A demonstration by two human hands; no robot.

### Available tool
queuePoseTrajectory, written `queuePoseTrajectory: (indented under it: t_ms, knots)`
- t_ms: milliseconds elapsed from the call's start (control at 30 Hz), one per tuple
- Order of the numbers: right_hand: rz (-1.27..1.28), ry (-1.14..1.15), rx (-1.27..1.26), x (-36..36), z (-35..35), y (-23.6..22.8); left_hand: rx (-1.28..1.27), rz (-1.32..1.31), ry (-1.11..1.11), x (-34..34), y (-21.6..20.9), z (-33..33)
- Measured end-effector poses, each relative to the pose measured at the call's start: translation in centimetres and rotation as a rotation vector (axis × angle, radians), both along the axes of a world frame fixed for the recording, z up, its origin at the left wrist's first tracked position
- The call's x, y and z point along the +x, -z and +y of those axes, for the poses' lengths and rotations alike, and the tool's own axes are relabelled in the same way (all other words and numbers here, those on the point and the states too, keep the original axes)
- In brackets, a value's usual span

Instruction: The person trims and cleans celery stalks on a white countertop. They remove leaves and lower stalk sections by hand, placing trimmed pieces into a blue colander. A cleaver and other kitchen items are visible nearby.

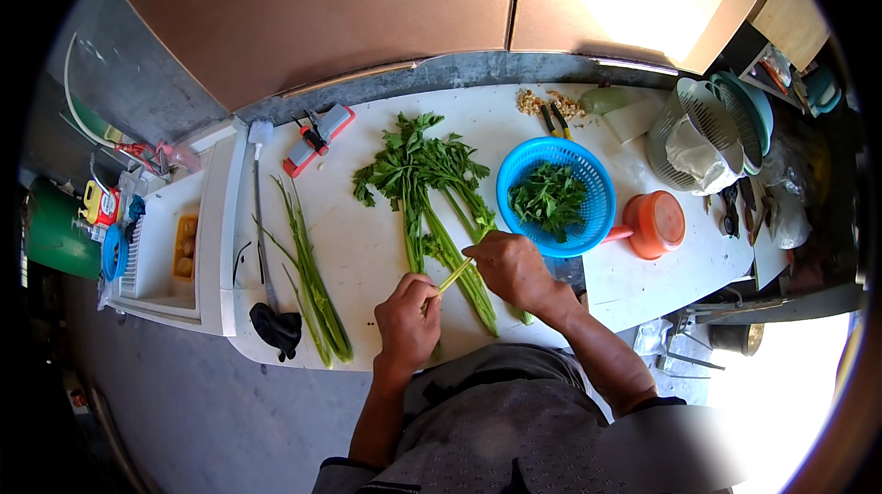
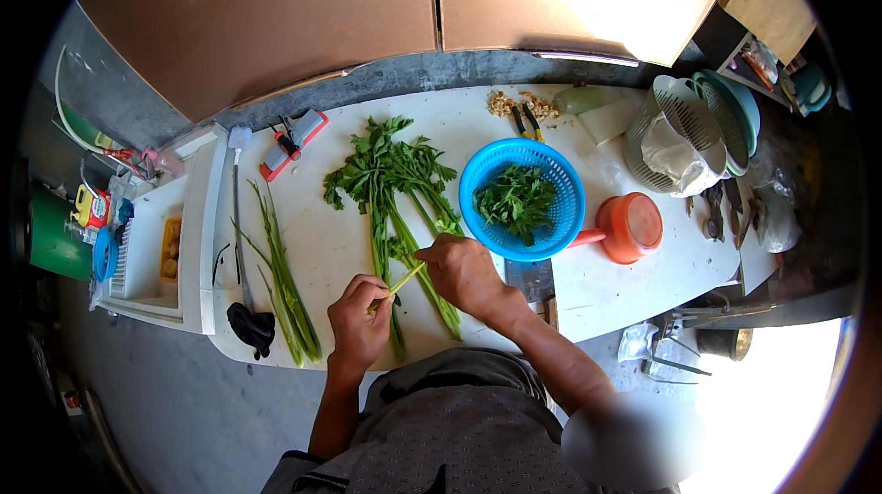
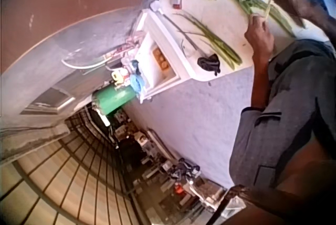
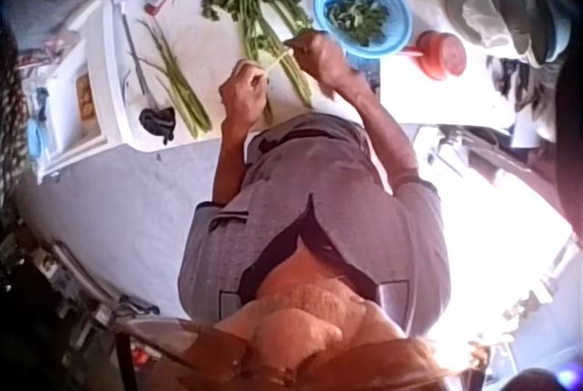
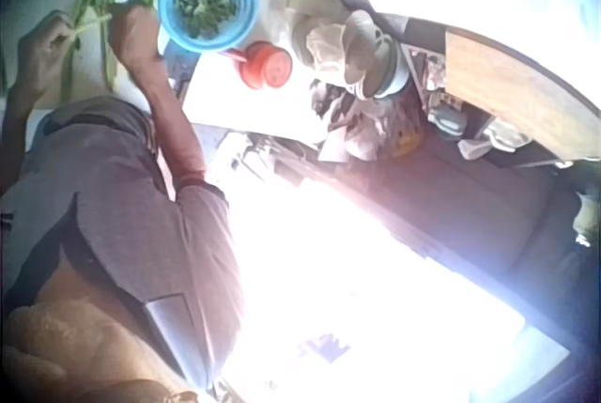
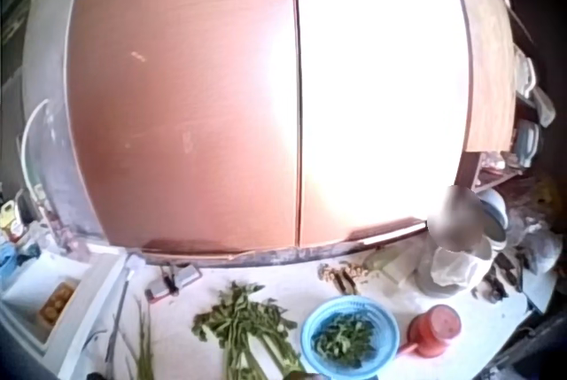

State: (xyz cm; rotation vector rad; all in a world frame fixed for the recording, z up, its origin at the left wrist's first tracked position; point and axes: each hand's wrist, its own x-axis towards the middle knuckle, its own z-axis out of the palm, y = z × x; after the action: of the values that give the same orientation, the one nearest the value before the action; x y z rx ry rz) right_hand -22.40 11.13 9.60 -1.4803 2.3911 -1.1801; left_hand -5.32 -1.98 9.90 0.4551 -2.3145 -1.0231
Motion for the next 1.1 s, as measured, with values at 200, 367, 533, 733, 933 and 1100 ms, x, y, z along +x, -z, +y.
queuePoseTrajectory:
  t_ms: [200,367,533,733,933,1100]
  knots:
    - [-0.387,0.179,-0.040,-6.2,3.7,-2.1,-0.020,0.056,-0.045,1.3,-0.2,-1.5]
    - [-0.006,0.379,0.133,-11.2,6.9,-2.4,0.018,0.157,-0.057,2.0,-1.6,-1.9]
    - [-0.340,0.213,-0.112,-8.2,5.4,-4.7,-0.011,0.211,-0.052,2.0,-1.7,-1.3]
    - [0.109,-0.014,-0.185,-4.9,2.1,-6.1,0.010,0.252,-0.017,1.7,-1.6,-0.7]
    - [0.306,0.014,-0.266,-5.7,1.1,-4.5,0.084,0.257,0.032,2.3,-1.1,-0.3]
    - [0.293,-0.009,-0.366,-5.0,0.5,-4.7,0.628,0.133,0.132,1.6,-0.7,0.2]
